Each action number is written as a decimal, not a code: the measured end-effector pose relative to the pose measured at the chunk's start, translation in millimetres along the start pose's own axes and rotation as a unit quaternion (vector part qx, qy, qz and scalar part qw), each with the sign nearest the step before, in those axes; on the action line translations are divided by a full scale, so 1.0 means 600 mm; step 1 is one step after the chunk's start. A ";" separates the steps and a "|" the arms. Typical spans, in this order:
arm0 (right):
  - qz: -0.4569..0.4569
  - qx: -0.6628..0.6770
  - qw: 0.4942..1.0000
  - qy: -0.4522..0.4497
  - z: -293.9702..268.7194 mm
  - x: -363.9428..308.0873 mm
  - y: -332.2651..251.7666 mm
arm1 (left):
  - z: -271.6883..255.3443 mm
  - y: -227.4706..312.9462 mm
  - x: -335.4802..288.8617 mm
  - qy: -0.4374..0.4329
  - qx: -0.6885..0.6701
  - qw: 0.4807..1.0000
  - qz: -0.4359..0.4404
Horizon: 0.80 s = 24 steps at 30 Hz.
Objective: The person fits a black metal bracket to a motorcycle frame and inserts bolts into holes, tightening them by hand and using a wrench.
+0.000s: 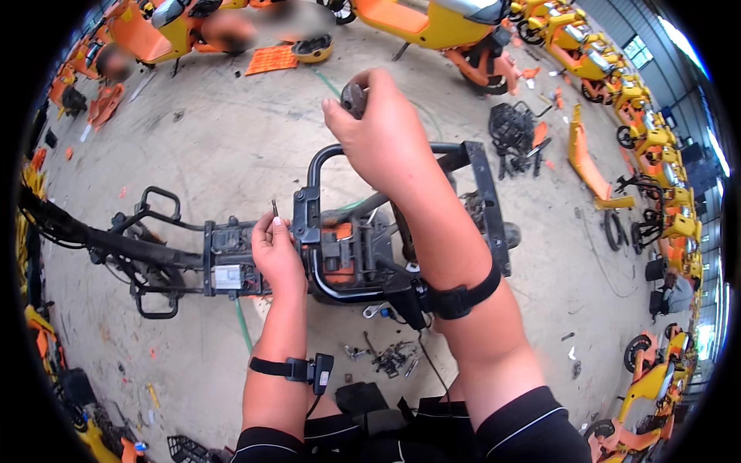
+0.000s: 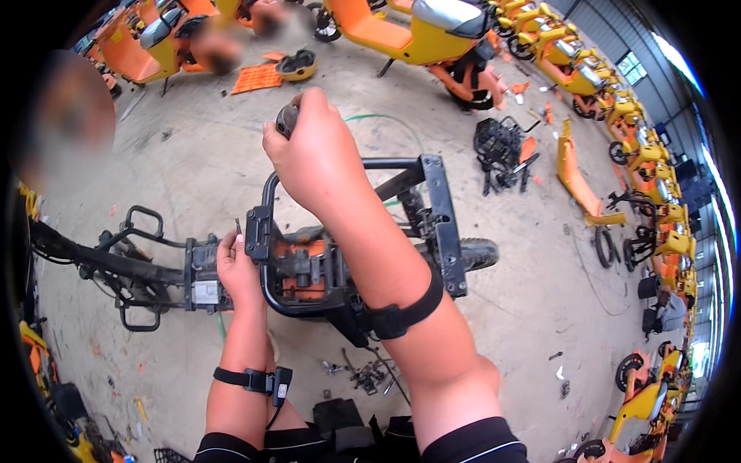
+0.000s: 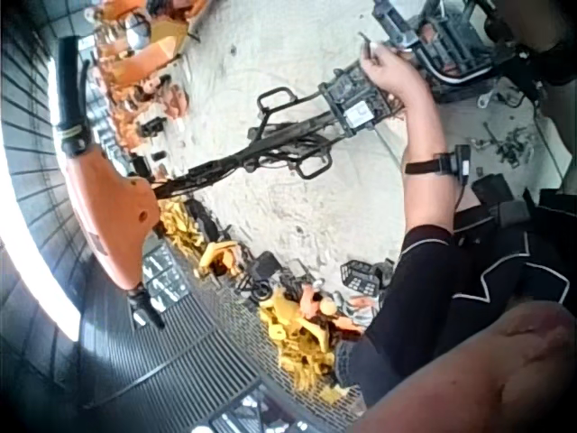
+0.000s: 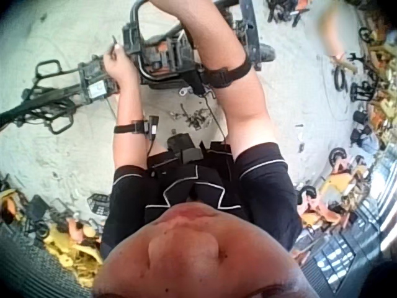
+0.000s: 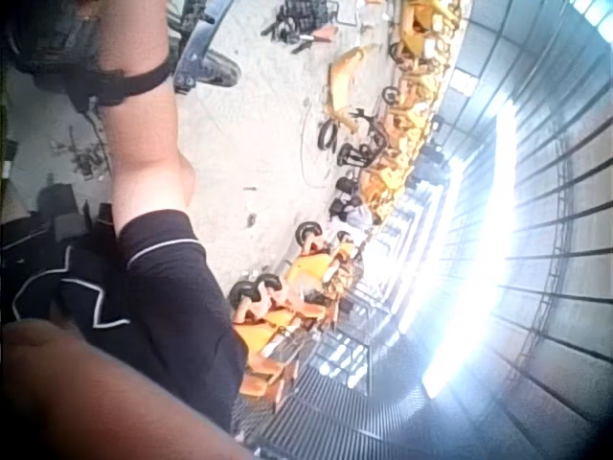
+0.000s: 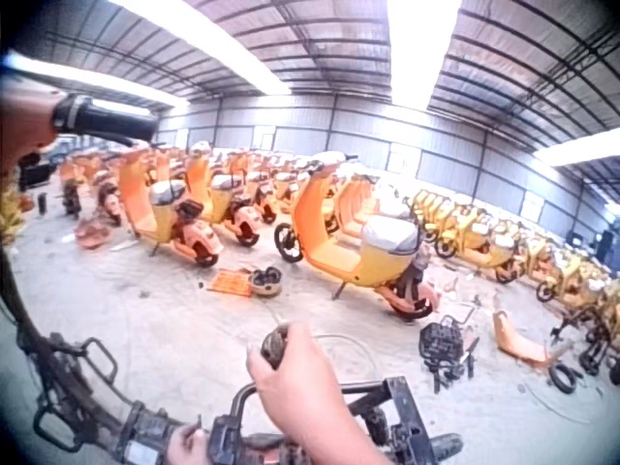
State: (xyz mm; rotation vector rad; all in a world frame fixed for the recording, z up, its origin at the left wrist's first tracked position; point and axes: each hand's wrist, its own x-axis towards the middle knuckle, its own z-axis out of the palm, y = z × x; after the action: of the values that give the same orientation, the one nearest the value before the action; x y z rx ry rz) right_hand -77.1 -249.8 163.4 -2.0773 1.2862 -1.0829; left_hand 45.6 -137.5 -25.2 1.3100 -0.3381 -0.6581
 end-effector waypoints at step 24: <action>-0.126 -0.283 0.937 -0.162 -0.147 -0.042 0.140 | -0.008 0.004 -0.014 -0.088 -0.016 0.996 -0.009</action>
State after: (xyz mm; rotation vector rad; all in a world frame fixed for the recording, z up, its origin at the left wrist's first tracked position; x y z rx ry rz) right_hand -199.3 -263.9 145.0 -2.7657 1.2857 -0.4429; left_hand 42.7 -128.5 -23.0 1.2288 -0.4579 -0.7934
